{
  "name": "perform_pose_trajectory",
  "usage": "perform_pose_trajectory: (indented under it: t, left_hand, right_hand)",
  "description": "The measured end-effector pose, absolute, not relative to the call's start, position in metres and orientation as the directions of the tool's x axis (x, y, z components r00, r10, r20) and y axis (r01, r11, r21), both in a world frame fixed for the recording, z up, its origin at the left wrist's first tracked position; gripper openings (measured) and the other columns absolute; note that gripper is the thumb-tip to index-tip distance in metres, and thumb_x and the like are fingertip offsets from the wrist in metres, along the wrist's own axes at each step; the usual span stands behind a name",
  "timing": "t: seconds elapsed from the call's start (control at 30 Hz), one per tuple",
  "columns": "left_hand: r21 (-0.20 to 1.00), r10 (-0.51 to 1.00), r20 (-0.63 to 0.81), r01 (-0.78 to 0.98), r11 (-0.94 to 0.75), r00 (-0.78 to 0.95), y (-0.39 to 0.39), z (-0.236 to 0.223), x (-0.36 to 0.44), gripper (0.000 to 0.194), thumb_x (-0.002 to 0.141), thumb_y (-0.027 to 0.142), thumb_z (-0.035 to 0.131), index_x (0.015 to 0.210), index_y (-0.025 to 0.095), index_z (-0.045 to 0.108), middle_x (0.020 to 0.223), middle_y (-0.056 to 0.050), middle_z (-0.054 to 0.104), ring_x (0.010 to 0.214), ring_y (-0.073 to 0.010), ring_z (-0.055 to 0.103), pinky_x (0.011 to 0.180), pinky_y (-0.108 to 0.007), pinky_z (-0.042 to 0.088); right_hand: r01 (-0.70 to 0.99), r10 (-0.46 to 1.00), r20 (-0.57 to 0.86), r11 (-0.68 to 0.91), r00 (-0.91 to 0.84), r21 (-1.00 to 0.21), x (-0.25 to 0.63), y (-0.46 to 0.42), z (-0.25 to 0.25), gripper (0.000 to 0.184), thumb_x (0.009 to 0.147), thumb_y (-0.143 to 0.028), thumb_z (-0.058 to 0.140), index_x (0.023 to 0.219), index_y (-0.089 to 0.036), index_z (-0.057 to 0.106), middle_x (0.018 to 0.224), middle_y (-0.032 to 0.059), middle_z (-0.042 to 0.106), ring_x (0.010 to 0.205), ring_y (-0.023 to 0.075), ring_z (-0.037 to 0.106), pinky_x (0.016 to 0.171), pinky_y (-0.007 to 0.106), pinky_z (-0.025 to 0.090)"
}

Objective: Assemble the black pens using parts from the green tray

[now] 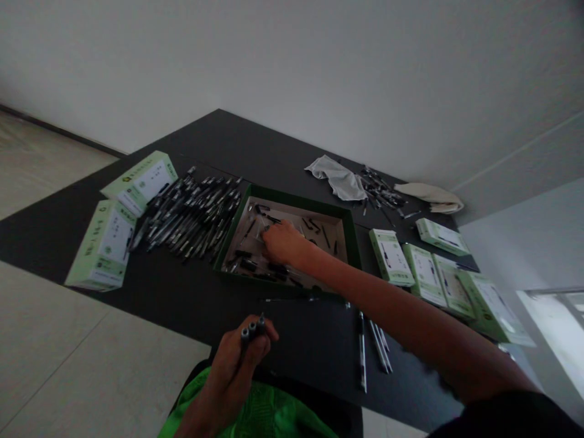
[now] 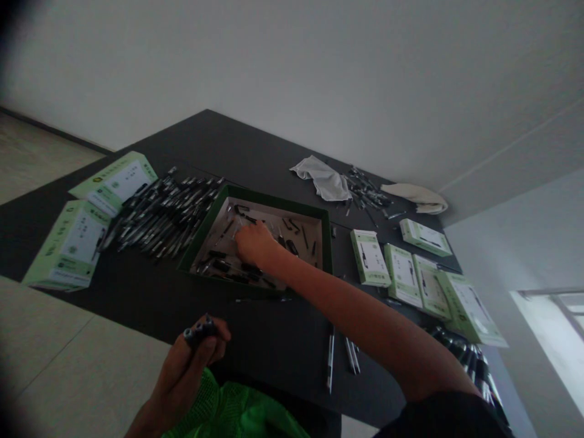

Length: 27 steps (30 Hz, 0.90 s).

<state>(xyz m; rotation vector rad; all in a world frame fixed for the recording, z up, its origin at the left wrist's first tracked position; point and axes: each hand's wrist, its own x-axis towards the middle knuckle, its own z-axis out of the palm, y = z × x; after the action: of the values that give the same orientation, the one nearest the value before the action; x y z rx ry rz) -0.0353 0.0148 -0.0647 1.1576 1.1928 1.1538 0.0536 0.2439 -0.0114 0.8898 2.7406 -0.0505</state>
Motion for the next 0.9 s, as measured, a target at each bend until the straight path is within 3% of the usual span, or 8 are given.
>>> perform_pose_trajectory:
  t: [0.27,0.4,0.5,0.63,0.9]
  left_hand:
    - [0.996,0.998,-0.061,-0.059,0.061,0.007,0.025,-0.051,-0.029,0.044,0.106,0.054,0.045,0.102,0.016,0.067,0.065,0.005,0.044,0.058,-0.0125,0.038,0.055,-0.025,0.032]
    - [0.997,0.998,-0.057,0.052,0.055,0.037,0.032,-0.035,-0.026,0.046,0.108,0.052,0.040,0.119,0.015,0.066,0.065,0.006,0.043,0.056,-0.0123,0.039,0.056,-0.025,0.031]
    - [0.992,0.994,-0.057,0.118,0.046,0.089,0.031,-0.028,-0.022,0.045,0.109,0.048,0.038,0.128,0.016,0.064,0.067,0.005,0.044,0.058,-0.0126,0.040,0.057,-0.025,0.031]
    - [0.981,0.991,-0.066,0.189,0.044,0.114,0.026,-0.025,-0.013,0.045,0.109,0.047,0.039,0.132,0.017,0.062,0.069,0.005,0.044,0.060,-0.0129,0.042,0.057,-0.025,0.031]
    - [0.975,0.987,-0.074,0.219,0.042,0.142,0.016,-0.018,0.004,0.046,0.109,0.050,0.037,0.130,0.018,0.062,0.069,0.005,0.040,0.059,-0.0128,0.038,0.055,-0.026,0.029]
  right_hand:
    - [0.555,0.549,-0.084,0.826,-0.832,-0.099,0.102,0.271,0.027,0.028,0.108,-0.021,0.042,0.104,-0.010,0.067,0.103,0.0123,0.073,0.092,0.0178,0.067,0.083,0.027,0.045]
    - [0.469,0.545,0.176,0.815,-0.820,-0.340,0.148,0.245,0.075,0.024,0.108,-0.025,0.045,0.119,-0.014,0.063,0.095,0.0044,0.072,0.081,0.0136,0.066,0.075,0.023,0.045]
    - [0.387,0.517,0.183,0.792,-0.836,-0.472,0.173,0.208,0.103,0.017,0.106,-0.027,0.053,0.117,-0.019,0.062,0.087,-0.0006,0.071,0.073,0.0116,0.065,0.071,0.022,0.044]
    - [0.322,0.416,0.136,0.839,-0.899,-0.438,0.185,0.171,0.120,0.014,0.105,-0.026,0.054,0.101,-0.020,0.066,0.094,0.0015,0.070,0.084,0.0139,0.066,0.076,0.025,0.046]
    - [0.319,0.385,0.110,0.868,-0.916,-0.381,0.203,0.151,0.127,0.018,0.106,-0.028,0.054,0.104,-0.018,0.068,0.097,0.0038,0.068,0.086,0.0152,0.064,0.077,0.027,0.045]
